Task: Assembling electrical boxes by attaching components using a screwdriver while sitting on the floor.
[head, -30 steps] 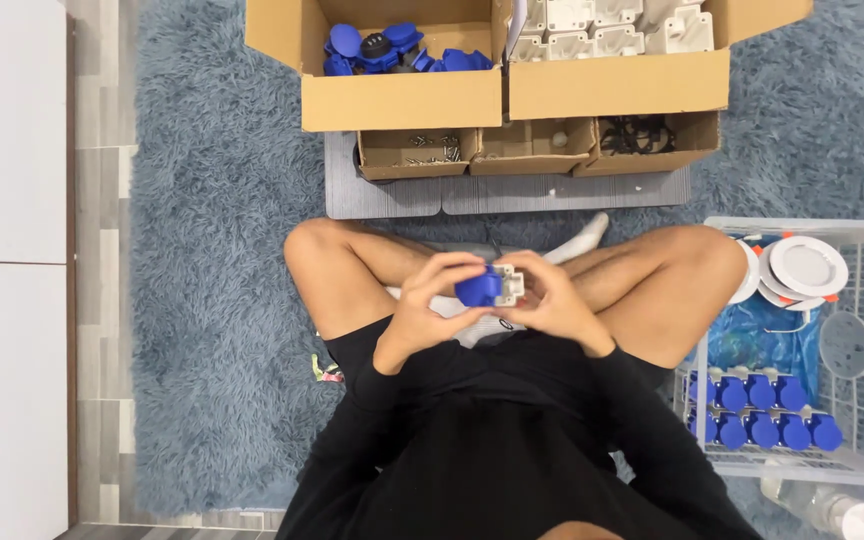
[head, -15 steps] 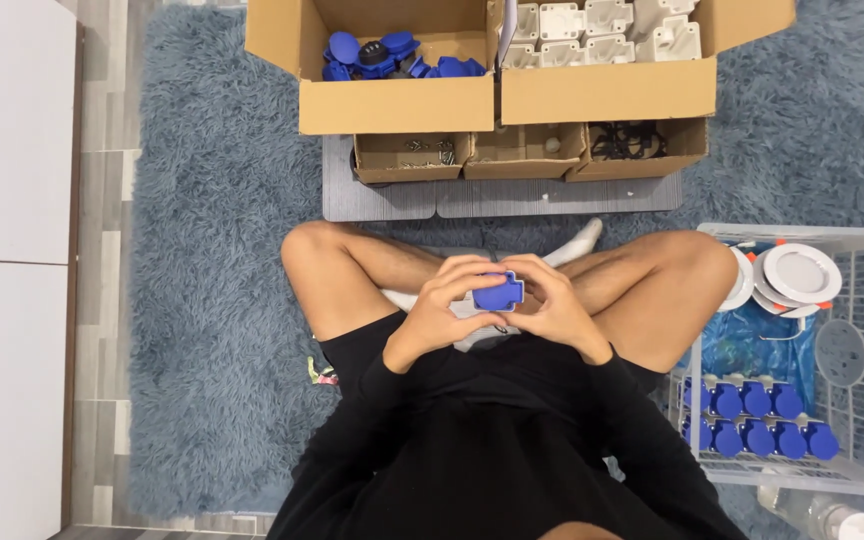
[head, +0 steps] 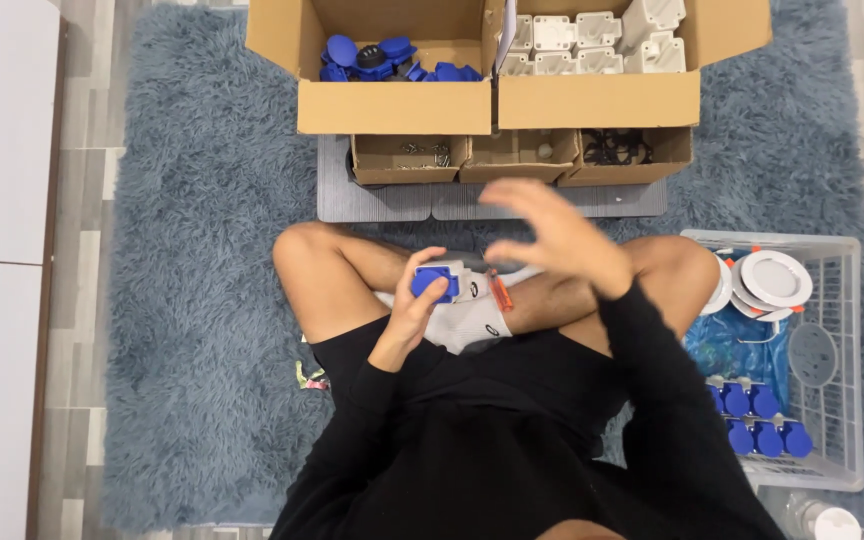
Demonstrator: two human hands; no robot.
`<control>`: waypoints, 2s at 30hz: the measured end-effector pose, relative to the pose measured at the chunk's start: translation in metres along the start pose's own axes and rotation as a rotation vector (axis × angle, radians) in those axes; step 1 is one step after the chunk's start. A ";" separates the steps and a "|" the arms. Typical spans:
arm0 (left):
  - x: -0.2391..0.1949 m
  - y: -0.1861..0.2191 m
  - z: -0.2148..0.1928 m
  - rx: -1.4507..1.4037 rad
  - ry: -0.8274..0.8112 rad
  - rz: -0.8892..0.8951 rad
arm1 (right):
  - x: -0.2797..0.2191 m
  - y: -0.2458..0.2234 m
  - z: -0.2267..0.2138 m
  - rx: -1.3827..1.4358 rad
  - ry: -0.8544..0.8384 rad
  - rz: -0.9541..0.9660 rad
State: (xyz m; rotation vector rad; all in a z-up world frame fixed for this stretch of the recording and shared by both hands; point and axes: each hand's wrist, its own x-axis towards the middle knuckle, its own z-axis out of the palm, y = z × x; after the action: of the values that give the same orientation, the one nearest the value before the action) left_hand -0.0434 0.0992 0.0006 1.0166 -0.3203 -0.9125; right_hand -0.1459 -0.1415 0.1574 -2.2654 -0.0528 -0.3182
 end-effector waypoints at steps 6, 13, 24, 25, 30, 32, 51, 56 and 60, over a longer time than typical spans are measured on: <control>-0.001 -0.014 -0.023 -0.075 -0.003 0.016 | 0.058 0.020 -0.040 -0.330 -0.365 0.496; -0.010 -0.017 -0.024 0.001 0.056 0.049 | 0.090 0.132 0.009 -0.403 -0.496 0.735; -0.013 -0.022 -0.024 -0.006 0.062 0.006 | 0.116 0.096 0.003 -0.329 -0.396 0.695; -0.014 -0.021 -0.023 -0.006 0.062 0.002 | 0.119 0.097 0.002 -0.321 -0.403 0.693; -0.016 -0.022 -0.018 0.002 0.060 -0.013 | 0.127 0.070 -0.008 -0.265 -0.451 0.688; -0.016 -0.022 -0.018 0.006 0.053 -0.019 | 0.133 0.060 -0.010 -0.282 -0.427 0.688; -0.019 -0.008 -0.002 0.007 0.051 -0.054 | 0.105 0.186 0.010 -0.664 -0.410 0.571; -0.022 -0.007 -0.008 0.005 0.085 -0.076 | 0.081 0.185 -0.003 -0.423 -0.039 0.391; -0.020 0.002 -0.008 -0.014 0.085 -0.086 | 0.041 0.072 -0.025 -0.282 0.140 0.301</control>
State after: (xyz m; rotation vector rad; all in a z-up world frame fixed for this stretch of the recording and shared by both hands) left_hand -0.0495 0.1201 0.0018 1.0597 -0.2006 -0.9446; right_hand -0.1017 -0.2102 0.1299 -2.4770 0.4263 -0.3386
